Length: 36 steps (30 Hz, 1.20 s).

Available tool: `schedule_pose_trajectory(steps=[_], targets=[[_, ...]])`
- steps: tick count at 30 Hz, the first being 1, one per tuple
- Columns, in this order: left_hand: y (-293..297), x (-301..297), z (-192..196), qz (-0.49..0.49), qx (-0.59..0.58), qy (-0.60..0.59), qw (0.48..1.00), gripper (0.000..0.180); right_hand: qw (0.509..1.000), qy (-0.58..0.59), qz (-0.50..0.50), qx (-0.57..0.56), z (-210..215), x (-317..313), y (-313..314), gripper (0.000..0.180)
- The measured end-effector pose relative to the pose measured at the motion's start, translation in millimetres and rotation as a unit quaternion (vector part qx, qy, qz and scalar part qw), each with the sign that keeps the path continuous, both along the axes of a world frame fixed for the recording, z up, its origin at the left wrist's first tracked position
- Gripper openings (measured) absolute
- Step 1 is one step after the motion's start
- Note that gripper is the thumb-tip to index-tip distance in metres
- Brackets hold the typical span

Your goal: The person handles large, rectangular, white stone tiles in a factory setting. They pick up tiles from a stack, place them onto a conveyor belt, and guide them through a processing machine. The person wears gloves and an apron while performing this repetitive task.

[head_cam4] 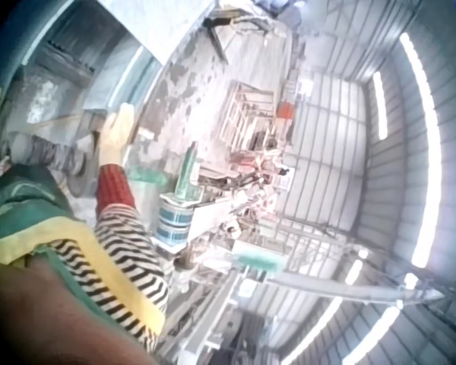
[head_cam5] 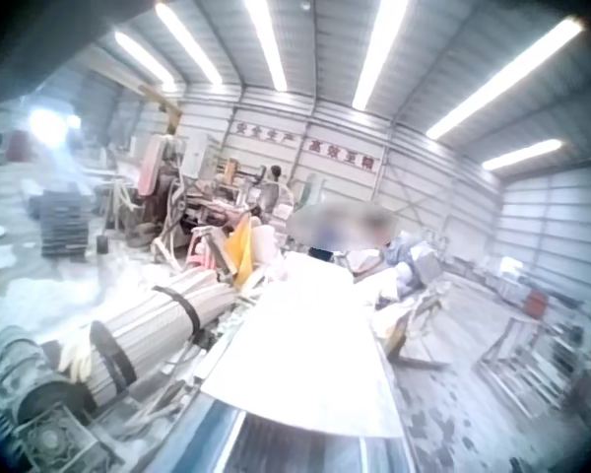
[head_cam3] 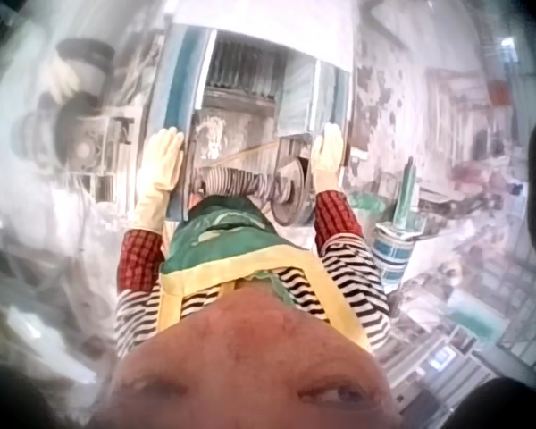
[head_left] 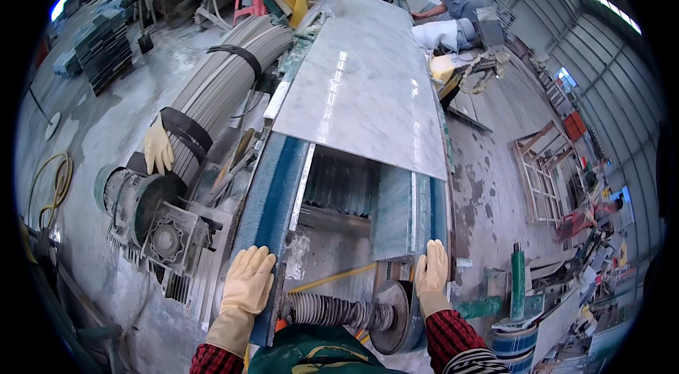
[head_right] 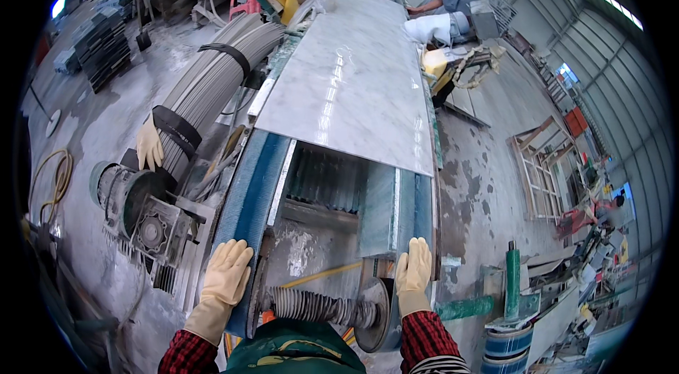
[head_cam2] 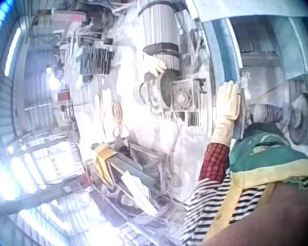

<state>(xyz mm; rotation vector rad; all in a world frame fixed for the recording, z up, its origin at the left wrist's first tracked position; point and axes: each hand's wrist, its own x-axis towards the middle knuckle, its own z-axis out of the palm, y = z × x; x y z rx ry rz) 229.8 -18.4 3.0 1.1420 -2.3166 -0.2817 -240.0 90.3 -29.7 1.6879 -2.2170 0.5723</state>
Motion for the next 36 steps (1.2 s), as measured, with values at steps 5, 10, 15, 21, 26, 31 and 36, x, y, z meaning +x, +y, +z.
schedule_pose_trajectory(steps=[5, 10, 15, 21, 26, 31, 36], targets=[[-1.4, -2.6, -0.2, -0.018, 0.022, -0.001, 1.0, 0.043, 1.0, 0.003, 0.012, -0.013, 5.4, -1.0, -1.1, 0.039], [3.9, 3.7, -2.9, -0.014, 0.027, -0.034, 0.999, 0.046, 0.988, -0.035, -0.04, 0.142, 72.6, -7.4, -22.2, 0.038], [6.3, 3.9, -2.6, -0.023, 0.027, -0.078, 0.996, 0.047, 0.844, -0.396, -0.341, 0.124, 58.4, -65.9, -23.5, 0.07], [6.0, -4.2, 7.4, -0.038, 0.057, -0.083, 0.994, 0.047, 0.855, -0.292, -0.421, 0.081, 3.6, -64.4, -21.5, 0.065], [8.0, -3.8, 1.7, -0.039, 0.007, -0.099, 0.994, 0.046, 0.878, -0.205, -0.43, 0.04, -2.8, -60.6, -22.4, 0.059], [9.4, -6.5, 9.1, -0.037, 0.017, -0.093, 0.995, 0.045, 0.897, -0.162, -0.41, 0.022, -8.5, -61.5, -20.0, 0.051], [12.1, -2.5, 13.4, -0.035, 0.056, -0.069, 0.995, 0.046, 0.913, -0.111, -0.391, -0.02, 6.8, -48.2, -24.6, 0.045]])
